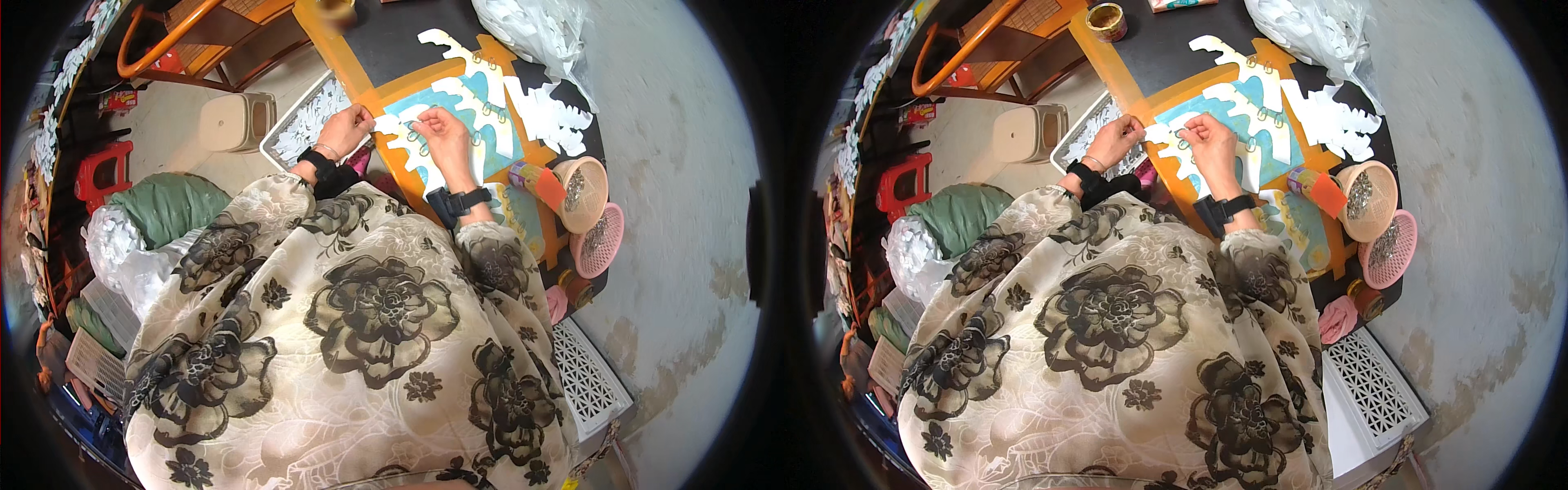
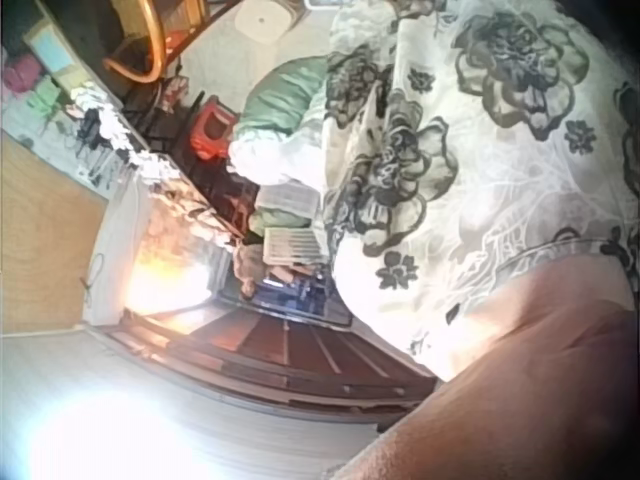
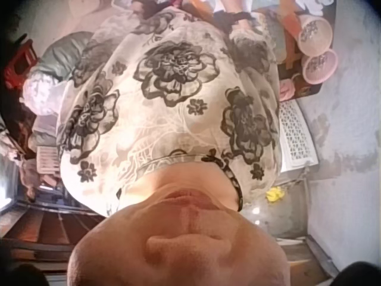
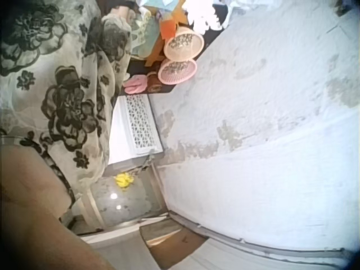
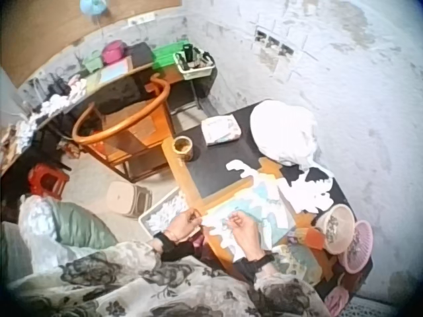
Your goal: Apply glue and attach sequins or beads to fabric shoe components.
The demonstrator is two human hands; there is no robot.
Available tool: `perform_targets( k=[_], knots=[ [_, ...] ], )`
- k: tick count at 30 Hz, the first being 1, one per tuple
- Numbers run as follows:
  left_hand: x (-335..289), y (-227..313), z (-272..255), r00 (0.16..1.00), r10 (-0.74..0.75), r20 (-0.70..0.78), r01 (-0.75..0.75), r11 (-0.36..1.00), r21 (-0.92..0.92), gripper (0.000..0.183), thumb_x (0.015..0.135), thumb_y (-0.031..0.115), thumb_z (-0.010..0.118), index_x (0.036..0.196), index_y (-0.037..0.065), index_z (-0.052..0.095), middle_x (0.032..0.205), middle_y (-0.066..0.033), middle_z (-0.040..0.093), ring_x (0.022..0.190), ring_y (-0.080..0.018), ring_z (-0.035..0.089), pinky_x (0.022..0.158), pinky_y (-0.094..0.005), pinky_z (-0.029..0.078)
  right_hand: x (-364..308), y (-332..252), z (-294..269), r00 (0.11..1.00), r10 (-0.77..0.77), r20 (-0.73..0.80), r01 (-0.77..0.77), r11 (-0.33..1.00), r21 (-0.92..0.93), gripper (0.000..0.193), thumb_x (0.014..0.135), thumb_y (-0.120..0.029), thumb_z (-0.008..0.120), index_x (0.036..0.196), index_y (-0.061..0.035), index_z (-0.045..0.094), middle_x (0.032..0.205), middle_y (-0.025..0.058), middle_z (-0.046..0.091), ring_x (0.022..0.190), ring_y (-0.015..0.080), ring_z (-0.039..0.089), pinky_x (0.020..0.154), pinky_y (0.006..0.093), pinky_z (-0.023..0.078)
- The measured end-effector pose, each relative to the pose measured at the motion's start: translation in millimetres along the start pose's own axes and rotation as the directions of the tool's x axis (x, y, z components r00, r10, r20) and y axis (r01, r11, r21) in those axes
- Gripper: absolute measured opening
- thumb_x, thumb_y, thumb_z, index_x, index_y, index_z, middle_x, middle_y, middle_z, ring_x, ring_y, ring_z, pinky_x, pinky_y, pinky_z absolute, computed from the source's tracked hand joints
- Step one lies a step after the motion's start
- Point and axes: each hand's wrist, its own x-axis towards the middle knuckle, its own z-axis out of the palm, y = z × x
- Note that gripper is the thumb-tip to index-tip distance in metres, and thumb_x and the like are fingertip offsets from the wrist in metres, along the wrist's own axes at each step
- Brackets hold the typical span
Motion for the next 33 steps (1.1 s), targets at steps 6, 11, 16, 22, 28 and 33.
perform_targets(
  k=[6, 11, 16, 22, 28, 33],
  knots=[
    [-5, 2, 0, 1.000, 0.010, -0.026, -0.009, 0.999, 0.053, 0.022, 0.089, 0.027, 0.063, 0.095, 0.006, 0.065, 0.081, -0.0108, 0.067, 0.078, -0.0261, 0.066, 0.073, -0.0365, 0.050, 2, -3, 15, 0.996, 0.073, 0.058, -0.051, 0.944, -0.327, 0.014, 0.081, -0.010, 0.074, 0.088, -0.0041, 0.064, 0.074, 0.0107, 0.069, 0.068, 0.0263, 0.067, 0.064, 0.0372, 0.051],
    [-13, 3, -3, 0.999, 0.021, -0.029, -0.018, 0.993, 0.114, 0.023, 0.089, 0.029, 0.062, 0.096, 0.007, 0.064, 0.082, -0.0131, 0.067, 0.079, -0.0298, 0.066, 0.073, -0.0383, 0.050, 1, -1, 16, 0.998, 0.054, 0.027, -0.041, 0.937, -0.347, 0.013, 0.083, -0.012, 0.073, 0.089, -0.0056, 0.064, 0.076, 0.0117, 0.070, 0.071, 0.0308, 0.068, 0.064, 0.0416, 0.050],
    [-17, -1, 0, 0.997, 0.046, -0.061, -0.037, 0.991, 0.132, 0.021, 0.088, 0.026, 0.060, 0.095, 0.008, 0.064, 0.081, -0.0153, 0.070, 0.079, -0.0345, 0.068, 0.072, -0.0447, 0.052, 1, 5, 18, 0.995, 0.061, 0.077, -0.032, 0.940, -0.339, 0.015, 0.077, -0.015, 0.078, 0.083, -0.0058, 0.068, 0.080, 0.0116, 0.069, 0.074, 0.0301, 0.066, 0.067, 0.0402, 0.050],
    [-10, -7, 5, 0.994, 0.073, -0.077, -0.053, 0.970, 0.238, 0.023, 0.088, 0.027, 0.060, 0.097, 0.006, 0.063, 0.082, -0.0163, 0.069, 0.079, -0.0349, 0.068, 0.071, -0.0433, 0.052, 1, 7, 24, 0.995, 0.040, 0.096, -0.002, 0.931, -0.365, 0.012, 0.072, -0.017, 0.082, 0.077, -0.0086, 0.074, 0.086, 0.0112, 0.062, 0.079, 0.0297, 0.062, 0.069, 0.0394, 0.049],
    [-19, -9, 7, 0.990, 0.088, -0.110, -0.054, 0.958, 0.281, 0.021, 0.088, 0.027, 0.061, 0.096, 0.007, 0.063, 0.080, -0.0168, 0.069, 0.077, -0.0355, 0.067, 0.069, -0.0445, 0.052, 2, 4, 28, 0.992, 0.007, 0.124, 0.049, 0.894, -0.446, 0.011, 0.073, -0.017, 0.081, 0.077, -0.0082, 0.075, 0.087, 0.0131, 0.061, 0.083, 0.0307, 0.062, 0.072, 0.0411, 0.050],
    [-25, -1, 7, 0.986, 0.108, -0.126, -0.058, 0.935, 0.349, 0.018, 0.088, 0.026, 0.060, 0.097, 0.010, 0.062, 0.080, -0.0161, 0.070, 0.076, -0.0373, 0.067, 0.066, -0.0482, 0.052, 3, -1, 32, 0.985, 0.016, 0.174, 0.080, 0.842, -0.533, 0.011, 0.073, -0.016, 0.081, 0.077, -0.0078, 0.075, 0.090, 0.0148, 0.061, 0.083, 0.0328, 0.063, 0.073, 0.0430, 0.051]
  ],
)
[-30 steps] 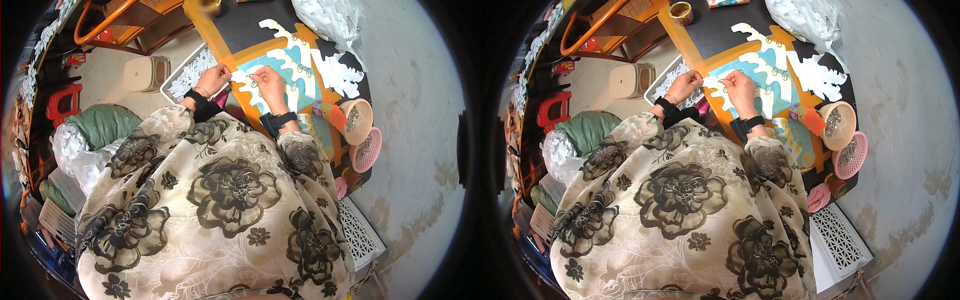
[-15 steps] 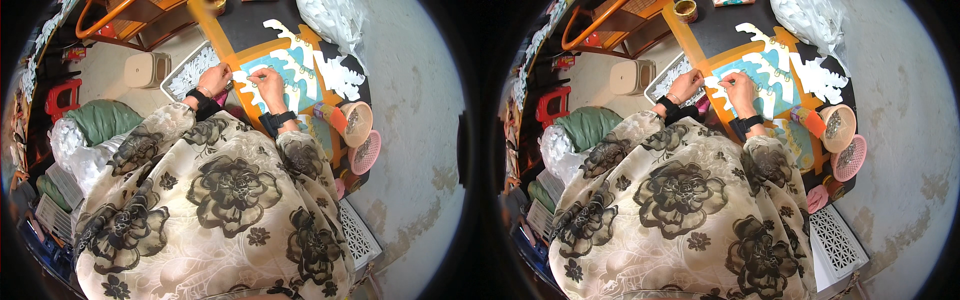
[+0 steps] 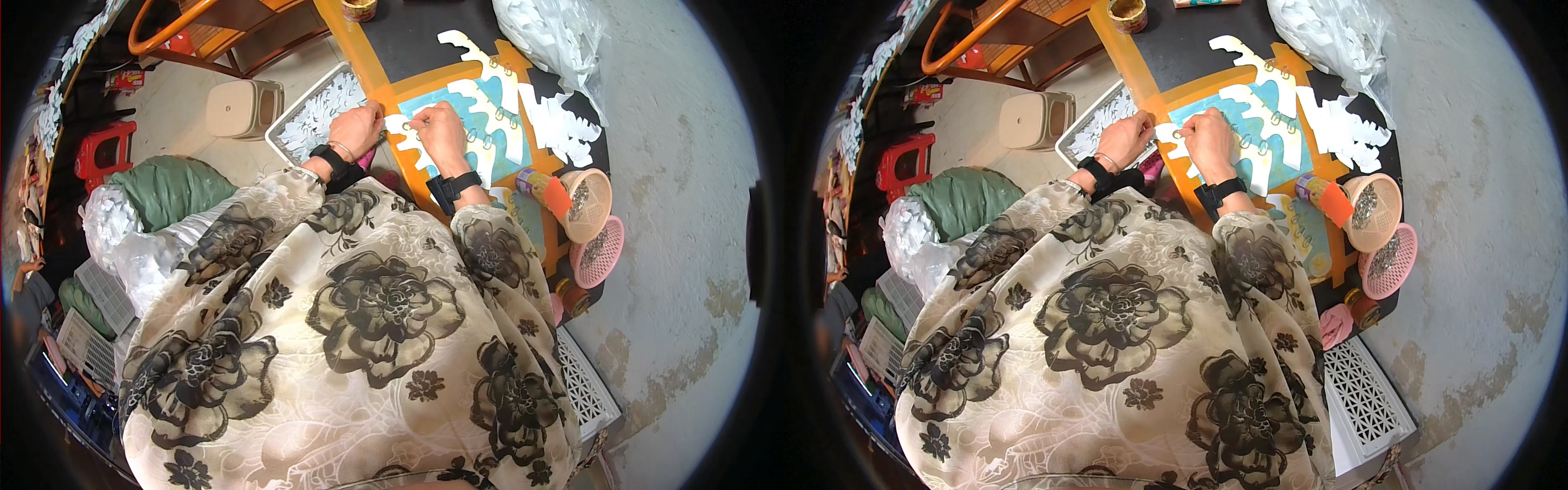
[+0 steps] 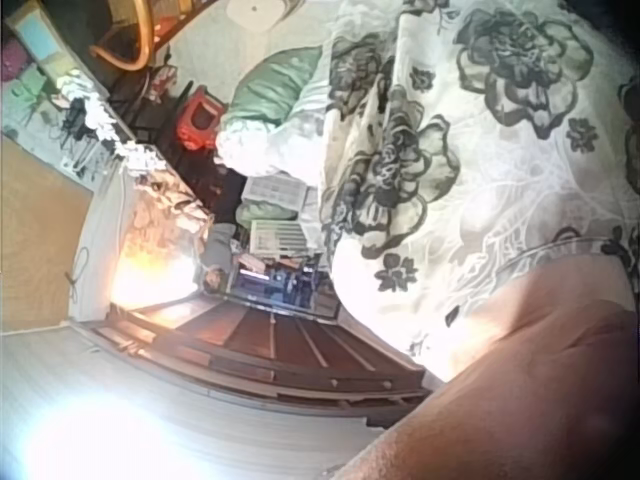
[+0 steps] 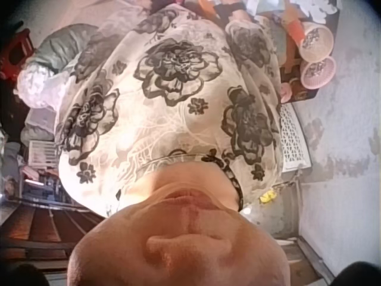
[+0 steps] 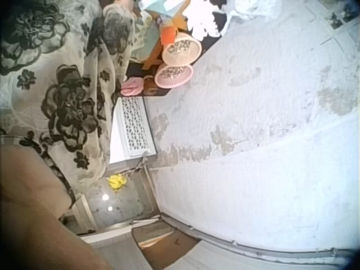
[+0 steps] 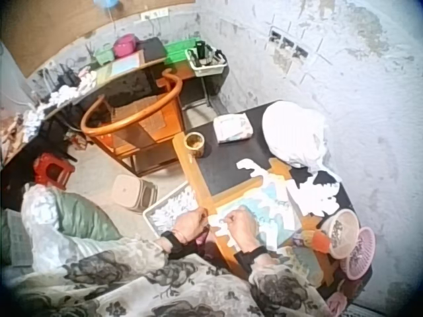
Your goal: Apply glue and attach sequins or beads to fabric shoe components.
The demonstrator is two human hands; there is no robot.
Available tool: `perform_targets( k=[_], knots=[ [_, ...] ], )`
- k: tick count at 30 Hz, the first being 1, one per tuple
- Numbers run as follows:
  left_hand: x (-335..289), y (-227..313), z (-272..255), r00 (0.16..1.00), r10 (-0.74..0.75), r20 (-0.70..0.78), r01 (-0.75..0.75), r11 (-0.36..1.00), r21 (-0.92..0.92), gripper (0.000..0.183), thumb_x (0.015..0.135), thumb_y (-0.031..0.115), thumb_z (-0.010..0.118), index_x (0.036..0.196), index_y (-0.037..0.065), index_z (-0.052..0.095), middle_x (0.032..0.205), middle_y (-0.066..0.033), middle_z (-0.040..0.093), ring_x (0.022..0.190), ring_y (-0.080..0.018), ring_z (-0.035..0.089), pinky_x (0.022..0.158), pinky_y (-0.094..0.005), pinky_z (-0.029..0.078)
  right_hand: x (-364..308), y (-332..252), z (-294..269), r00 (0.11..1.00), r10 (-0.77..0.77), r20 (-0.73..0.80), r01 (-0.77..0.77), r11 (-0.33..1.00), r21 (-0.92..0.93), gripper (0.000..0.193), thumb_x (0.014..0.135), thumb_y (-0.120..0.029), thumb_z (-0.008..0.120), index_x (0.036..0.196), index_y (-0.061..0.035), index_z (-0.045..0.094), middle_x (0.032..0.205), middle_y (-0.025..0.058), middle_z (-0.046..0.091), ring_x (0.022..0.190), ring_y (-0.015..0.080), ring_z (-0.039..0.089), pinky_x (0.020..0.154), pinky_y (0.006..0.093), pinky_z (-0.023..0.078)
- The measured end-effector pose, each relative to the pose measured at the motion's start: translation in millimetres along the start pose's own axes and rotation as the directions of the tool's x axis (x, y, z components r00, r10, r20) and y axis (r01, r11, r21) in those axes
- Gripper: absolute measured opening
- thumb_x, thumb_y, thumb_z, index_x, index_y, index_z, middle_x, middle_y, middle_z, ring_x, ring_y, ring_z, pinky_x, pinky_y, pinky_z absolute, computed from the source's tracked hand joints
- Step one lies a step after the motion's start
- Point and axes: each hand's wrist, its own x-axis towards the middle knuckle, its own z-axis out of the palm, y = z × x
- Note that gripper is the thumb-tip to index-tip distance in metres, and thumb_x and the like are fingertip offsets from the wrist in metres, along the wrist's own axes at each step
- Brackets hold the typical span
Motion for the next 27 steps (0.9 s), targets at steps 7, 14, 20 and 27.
perform_targets(
  k=[7, 14, 20, 27],
  knots=[
    [-9, 10, -7, 0.996, 0.077, -0.035, -0.076, 0.997, 0.024, 0.019, 0.089, 0.020, 0.058, 0.106, 0.013, 0.053, 0.080, -0.0133, 0.069, 0.073, -0.0368, 0.067, 0.063, -0.0488, 0.052, 2, -4, -1, 0.999, -0.038, -0.015, 0.037, 0.997, -0.064, 0.011, 0.074, -0.016, 0.079, 0.075, -0.0072, 0.073, 0.093, 0.0157, 0.061, 0.085, 0.0354, 0.065, 0.074, 0.0453, 0.052],
    [-8, -4, -1, 0.935, 0.343, -0.088, -0.332, 0.935, 0.125, 0.018, 0.091, 0.017, 0.058, 0.109, 0.016, 0.055, 0.083, -0.0110, 0.068, 0.069, -0.0342, 0.066, 0.057, -0.0453, 0.051, 4, -6, -2, 0.999, -0.037, -0.023, 0.034, 0.992, -0.118, 0.009, 0.076, -0.016, 0.077, 0.077, -0.0072, 0.073, 0.096, 0.0159, 0.061, 0.086, 0.0362, 0.065, 0.075, 0.0458, 0.053],
    [-4, -10, -11, 0.848, 0.528, 0.037, -0.520, 0.819, 0.241, 0.036, 0.090, 0.023, 0.058, 0.126, 0.025, 0.054, 0.092, -0.0058, 0.064, 0.080, -0.0249, 0.068, 0.059, -0.0384, 0.054, 3, -9, -5, 0.999, -0.023, -0.022, 0.021, 0.996, -0.085, 0.009, 0.076, -0.013, 0.077, 0.077, -0.0060, 0.072, 0.096, 0.0165, 0.061, 0.086, 0.0363, 0.065, 0.075, 0.0454, 0.053],
    [1, -17, -11, 0.768, 0.635, 0.088, -0.623, 0.706, 0.337, 0.044, 0.091, 0.020, 0.055, 0.133, 0.031, 0.052, 0.087, -0.0037, 0.061, 0.078, -0.0222, 0.068, 0.058, -0.0345, 0.054, 5, -6, -4, 1.000, -0.012, -0.025, 0.009, 0.995, -0.098, 0.010, 0.075, -0.016, 0.078, 0.078, -0.0073, 0.073, 0.093, 0.0133, 0.061, 0.086, 0.0341, 0.064, 0.075, 0.0453, 0.051]
  ],
)
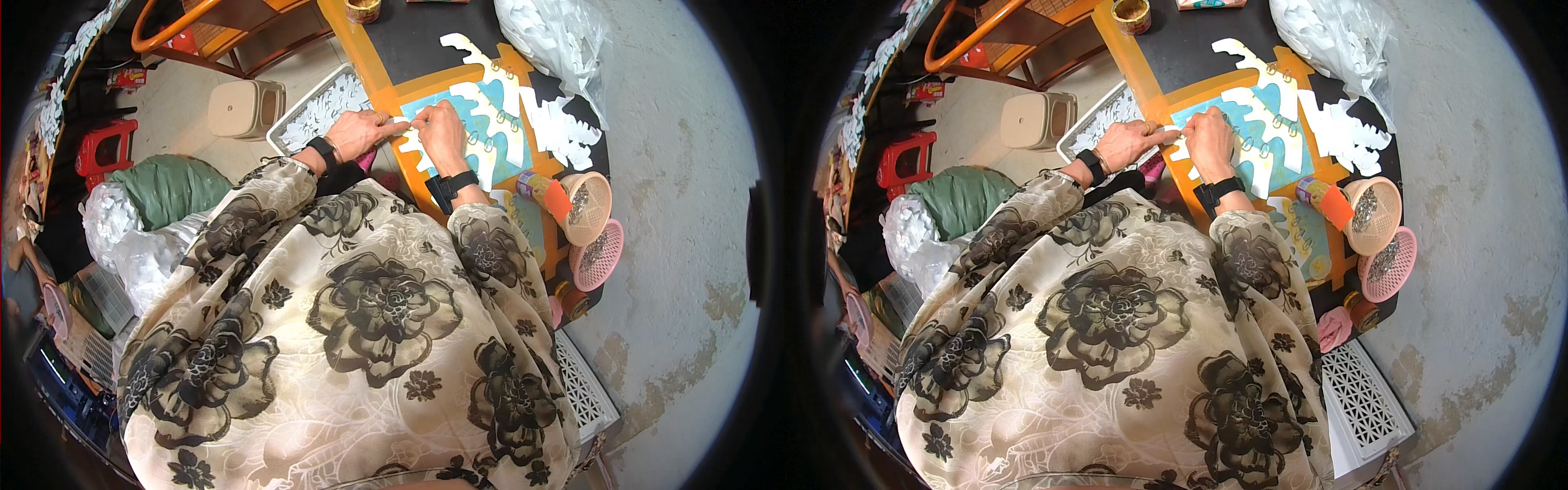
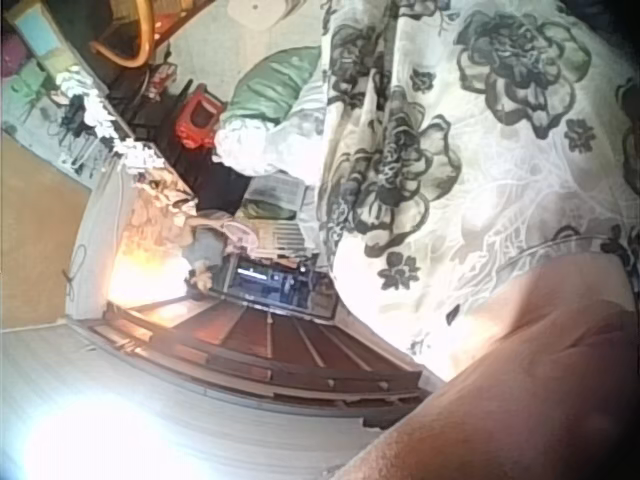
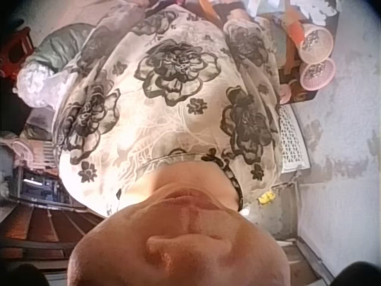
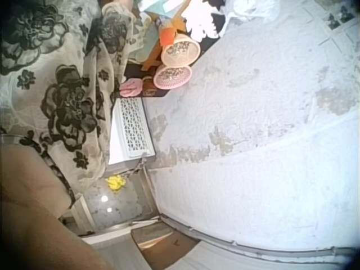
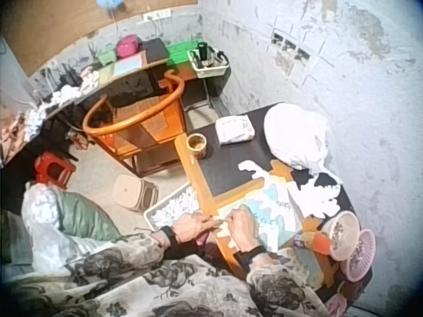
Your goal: Apply glue and attach sequins or beads to fabric shoe components.
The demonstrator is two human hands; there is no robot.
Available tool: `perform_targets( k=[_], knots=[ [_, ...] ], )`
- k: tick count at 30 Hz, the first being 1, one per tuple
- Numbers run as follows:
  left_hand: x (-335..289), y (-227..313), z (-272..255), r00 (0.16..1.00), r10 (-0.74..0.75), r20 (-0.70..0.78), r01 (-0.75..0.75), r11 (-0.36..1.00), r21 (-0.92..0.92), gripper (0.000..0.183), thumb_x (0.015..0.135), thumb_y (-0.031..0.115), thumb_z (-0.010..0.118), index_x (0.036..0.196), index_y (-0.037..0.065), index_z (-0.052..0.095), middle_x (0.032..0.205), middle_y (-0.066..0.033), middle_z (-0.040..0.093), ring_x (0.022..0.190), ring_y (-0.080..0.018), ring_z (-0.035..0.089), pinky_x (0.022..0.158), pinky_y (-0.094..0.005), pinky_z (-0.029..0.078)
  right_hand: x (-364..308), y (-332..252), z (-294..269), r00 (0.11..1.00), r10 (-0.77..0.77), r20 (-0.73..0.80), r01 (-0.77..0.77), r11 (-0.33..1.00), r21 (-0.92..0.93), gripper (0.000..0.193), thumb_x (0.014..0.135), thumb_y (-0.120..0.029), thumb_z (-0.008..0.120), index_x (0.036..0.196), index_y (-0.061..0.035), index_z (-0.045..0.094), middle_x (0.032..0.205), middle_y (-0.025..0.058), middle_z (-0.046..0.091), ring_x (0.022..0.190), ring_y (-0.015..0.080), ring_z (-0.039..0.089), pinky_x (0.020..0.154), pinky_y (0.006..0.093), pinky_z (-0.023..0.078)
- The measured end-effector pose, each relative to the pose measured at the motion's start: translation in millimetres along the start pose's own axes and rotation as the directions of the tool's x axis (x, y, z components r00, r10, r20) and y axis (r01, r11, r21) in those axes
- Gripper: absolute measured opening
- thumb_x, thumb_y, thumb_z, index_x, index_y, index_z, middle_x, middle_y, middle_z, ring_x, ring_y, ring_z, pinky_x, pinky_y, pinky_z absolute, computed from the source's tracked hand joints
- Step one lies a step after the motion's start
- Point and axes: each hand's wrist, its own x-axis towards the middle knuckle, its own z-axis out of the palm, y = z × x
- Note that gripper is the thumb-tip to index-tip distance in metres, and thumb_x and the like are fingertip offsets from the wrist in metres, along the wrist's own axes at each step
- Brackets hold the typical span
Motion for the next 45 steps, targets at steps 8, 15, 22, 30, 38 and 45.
perform_targets(
  k=[8, 15, 22, 30, 38, 45],
  knots=[
    [0, 4, -2, 1.000, -0.025, -0.016, 0.025, 1.000, 0.004, 0.044, 0.091, 0.021, 0.053, 0.134, 0.031, 0.052, 0.090, -0.0047, 0.062, 0.079, -0.0232, 0.069, 0.059, -0.0349, 0.054, -5, 1, -1, 0.992, -0.092, -0.088, 0.101, 0.989, 0.110, 0.015, 0.071, -0.007, 0.081, 0.078, -0.0034, 0.068, 0.090, 0.0133, 0.058, 0.083, 0.0344, 0.062, 0.071, 0.0441, 0.050],
    [9, 6, -19, 0.994, -0.054, 0.098, 0.059, 0.997, -0.040, 0.040, 0.092, 0.018, 0.052, 0.130, 0.027, 0.056, 0.092, -0.0081, 0.065, 0.078, -0.0277, 0.069, 0.062, -0.0384, 0.055, -7, 2, 0, 0.988, -0.066, -0.142, 0.087, 0.985, 0.147, 0.018, 0.073, -0.009, 0.081, 0.078, -0.0042, 0.064, 0.089, 0.0101, 0.055, 0.081, 0.0331, 0.062, 0.070, 0.0441, 0.049],
    [28, 4, -29, 0.986, -0.066, 0.154, 0.075, 0.996, -0.056, 0.034, 0.088, 0.014, 0.052, 0.119, 0.023, 0.065, 0.093, -0.0103, 0.067, 0.077, -0.0299, 0.069, 0.063, -0.0403, 0.055, -5, 10, 4, 0.980, -0.162, -0.119, 0.167, 0.985, 0.036, 0.009, 0.080, -0.012, 0.073, 0.084, -0.0055, 0.069, 0.091, 0.0090, 0.057, 0.081, 0.0322, 0.063, 0.069, 0.0447, 0.050],
    [41, 14, -38, 0.973, -0.121, 0.195, 0.137, 0.988, -0.073, 0.034, 0.087, 0.017, 0.057, 0.119, 0.025, 0.065, 0.094, -0.0100, 0.068, 0.075, -0.0314, 0.069, 0.063, -0.0402, 0.055, -11, 11, -12, 0.991, -0.133, -0.028, 0.135, 0.987, 0.086, 0.009, 0.086, -0.011, 0.067, 0.091, -0.0062, 0.071, 0.097, 0.0103, 0.059, 0.085, 0.0331, 0.064, 0.074, 0.0453, 0.051],
    [59, 1, -6, 0.933, -0.279, 0.228, 0.341, 0.887, -0.311, 0.022, 0.092, 0.021, 0.055, 0.107, 0.019, 0.072, 0.090, -0.0105, 0.071, 0.077, -0.0289, 0.068, 0.067, -0.0397, 0.054, -5, 26, -6, 0.995, -0.093, -0.030, 0.097, 0.977, 0.191, 0.015, 0.082, -0.003, 0.061, 0.091, -0.0074, 0.072, 0.095, 0.0108, 0.061, 0.088, 0.0325, 0.064, 0.074, 0.0445, 0.051],
    [67, 0, -11, 0.740, -0.251, 0.624, 0.490, -0.435, -0.756, 0.033, 0.105, 0.030, 0.047, 0.114, 0.003, 0.063, 0.075, 0.0063, 0.049, 0.061, -0.0033, 0.043, 0.053, -0.0187, 0.039, -5, 38, -15, 0.996, 0.057, -0.071, -0.018, 0.884, 0.466, 0.019, 0.077, 0.005, 0.058, 0.088, -0.0060, 0.070, 0.087, 0.0113, 0.063, 0.077, 0.0263, 0.063, 0.068, 0.0359, 0.050]
  ],
)
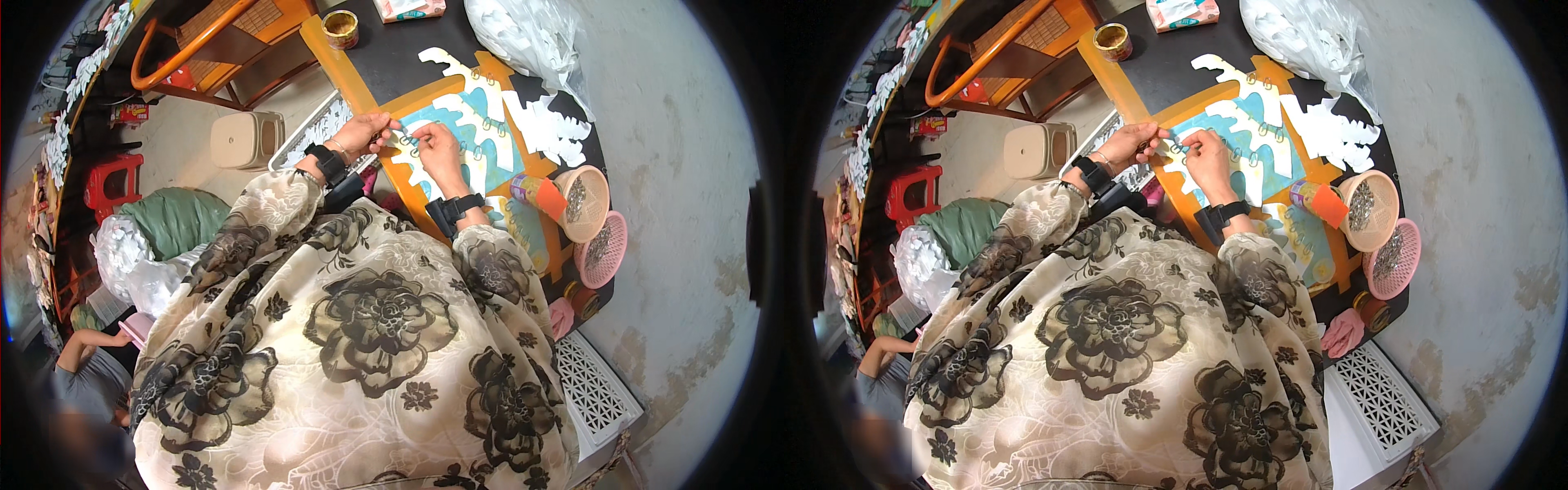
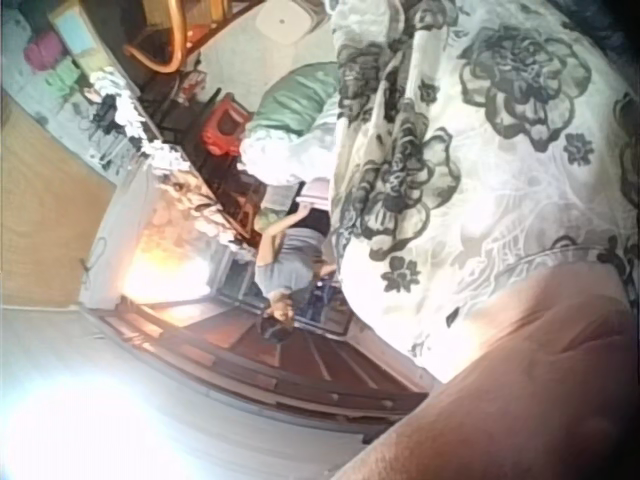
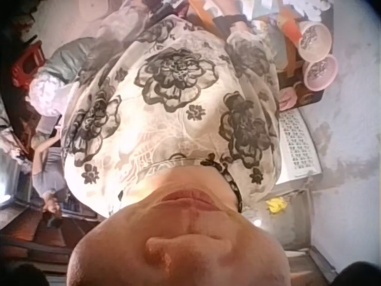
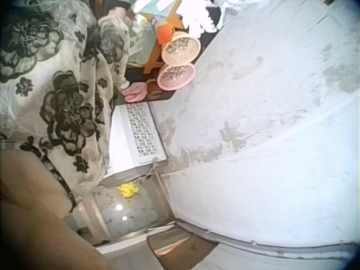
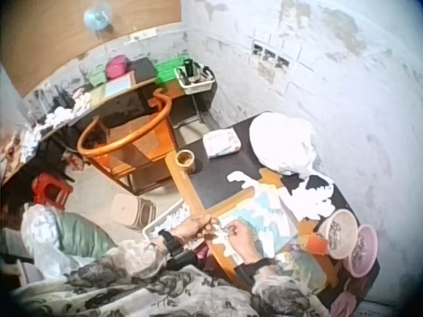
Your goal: Apply glue and attach sequins or beads to fabric shoe components.
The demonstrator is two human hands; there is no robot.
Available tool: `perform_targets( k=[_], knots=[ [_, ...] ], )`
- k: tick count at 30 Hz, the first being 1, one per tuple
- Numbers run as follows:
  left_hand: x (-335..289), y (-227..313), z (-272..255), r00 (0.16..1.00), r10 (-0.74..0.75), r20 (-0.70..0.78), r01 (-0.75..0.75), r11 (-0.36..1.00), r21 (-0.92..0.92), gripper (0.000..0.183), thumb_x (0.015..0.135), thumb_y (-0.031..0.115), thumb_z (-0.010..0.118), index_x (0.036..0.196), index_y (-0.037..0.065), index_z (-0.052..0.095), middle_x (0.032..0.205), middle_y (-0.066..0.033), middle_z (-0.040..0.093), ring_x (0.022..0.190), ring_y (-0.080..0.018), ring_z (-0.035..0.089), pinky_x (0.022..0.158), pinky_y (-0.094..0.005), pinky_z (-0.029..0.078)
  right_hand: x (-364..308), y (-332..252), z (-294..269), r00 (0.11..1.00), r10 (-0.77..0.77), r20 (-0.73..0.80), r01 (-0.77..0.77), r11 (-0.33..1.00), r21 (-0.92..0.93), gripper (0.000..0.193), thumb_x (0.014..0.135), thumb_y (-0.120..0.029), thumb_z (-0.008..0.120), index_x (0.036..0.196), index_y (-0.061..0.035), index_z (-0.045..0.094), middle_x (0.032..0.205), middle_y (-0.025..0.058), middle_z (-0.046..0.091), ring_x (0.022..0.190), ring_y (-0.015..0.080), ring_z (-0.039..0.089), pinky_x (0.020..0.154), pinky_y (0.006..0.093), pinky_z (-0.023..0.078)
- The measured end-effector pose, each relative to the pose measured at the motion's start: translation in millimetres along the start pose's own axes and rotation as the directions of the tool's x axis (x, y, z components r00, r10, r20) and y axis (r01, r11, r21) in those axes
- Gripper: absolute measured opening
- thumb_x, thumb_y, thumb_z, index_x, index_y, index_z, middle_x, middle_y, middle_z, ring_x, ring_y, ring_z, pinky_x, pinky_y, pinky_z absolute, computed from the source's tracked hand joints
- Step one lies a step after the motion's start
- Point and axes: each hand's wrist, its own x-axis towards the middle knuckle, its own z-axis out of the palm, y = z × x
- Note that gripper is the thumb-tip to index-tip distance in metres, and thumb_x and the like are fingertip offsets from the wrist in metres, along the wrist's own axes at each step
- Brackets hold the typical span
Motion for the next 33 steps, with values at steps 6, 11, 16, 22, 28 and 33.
perform_targets(
  k=[6, 11, 16, 22, 28, 33],
  knots=[
    [-7, 6, 16, 0.994, 0.011, -0.111, -0.013, 1.000, -0.014, 0.034, 0.104, 0.030, 0.047, 0.111, 0.003, 0.066, 0.074, 0.0066, 0.050, 0.060, -0.0031, 0.044, 0.052, -0.0179, 0.039, 1, 8, -2, 1.000, 0.001, 0.030, -0.001, 1.000, -0.006, 0.019, 0.077, 0.004, 0.057, 0.088, -0.0058, 0.070, 0.089, 0.0112, 0.065, 0.079, 0.0263, 0.064, 0.069, 0.0361, 0.051],
    [2, -5, 10, 0.966, 0.155, -0.208, -0.053, 0.904, 0.424, 0.033, 0.102, 0.031, 0.050, 0.108, 0.004, 0.068, 0.073, 0.0078, 0.055, 0.063, -0.0048, 0.052, 0.060, -0.0201, 0.046, 0, 10, -2, 0.999, -0.018, 0.035, 0.021, 0.995, -0.093, 0.020, 0.079, 0.003, 0.058, 0.090, -0.0068, 0.072, 0.090, 0.0119, 0.064, 0.079, 0.0277, 0.064, 0.070, 0.0369, 0.052],
    [-6, -14, 21, 0.902, 0.430, 0.024, -0.163, 0.289, 0.943, 0.025, 0.092, 0.023, 0.052, 0.108, 0.015, 0.069, 0.090, -0.0102, 0.073, 0.081, -0.0297, 0.069, 0.074, -0.0405, 0.054, 0, 2, -3, 0.998, -0.054, 0.028, 0.058, 0.984, -0.167, 0.019, 0.078, 0.001, 0.058, 0.088, -0.0068, 0.073, 0.092, 0.0136, 0.064, 0.085, 0.0328, 0.064, 0.074, 0.0416, 0.052],
    [-7, -9, 27, 0.893, 0.448, 0.046, -0.104, 0.106, 0.989, 0.026, 0.091, 0.023, 0.051, 0.109, 0.020, 0.069, 0.087, -0.0108, 0.072, 0.081, -0.0318, 0.069, 0.072, -0.0430, 0.054, 1, 0, -3, 0.998, -0.055, 0.032, 0.060, 0.976, -0.208, 0.021, 0.079, 0.000, 0.057, 0.089, -0.0076, 0.074, 0.093, 0.0138, 0.064, 0.086, 0.0333, 0.064, 0.075, 0.0425, 0.052],
    [-10, -4, 30, 0.898, 0.414, 0.152, -0.125, -0.091, 0.988, 0.025, 0.091, 0.024, 0.053, 0.109, 0.018, 0.069, 0.084, -0.0109, 0.072, 0.077, -0.0325, 0.069, 0.070, -0.0438, 0.054, 3, 14, 1, 0.996, 0.069, 0.055, -0.066, 0.996, -0.063, 0.017, 0.082, -0.002, 0.060, 0.090, -0.0068, 0.075, 0.095, 0.0122, 0.068, 0.081, 0.0287, 0.067, 0.072, 0.0371, 0.053],
    [-7, 2, 34, 0.930, 0.326, 0.169, -0.110, -0.192, 0.975, 0.022, 0.090, 0.022, 0.055, 0.106, 0.016, 0.069, 0.080, -0.0163, 0.069, 0.079, -0.0328, 0.069, 0.068, -0.0431, 0.054, 0, 2, -9, 0.980, 0.195, -0.023, -0.182, 0.945, 0.272, 0.017, 0.087, 0.003, 0.060, 0.098, -0.0029, 0.072, 0.101, 0.0090, 0.070, 0.072, 0.0123, 0.066, 0.064, 0.0275, 0.051]
  ],
)
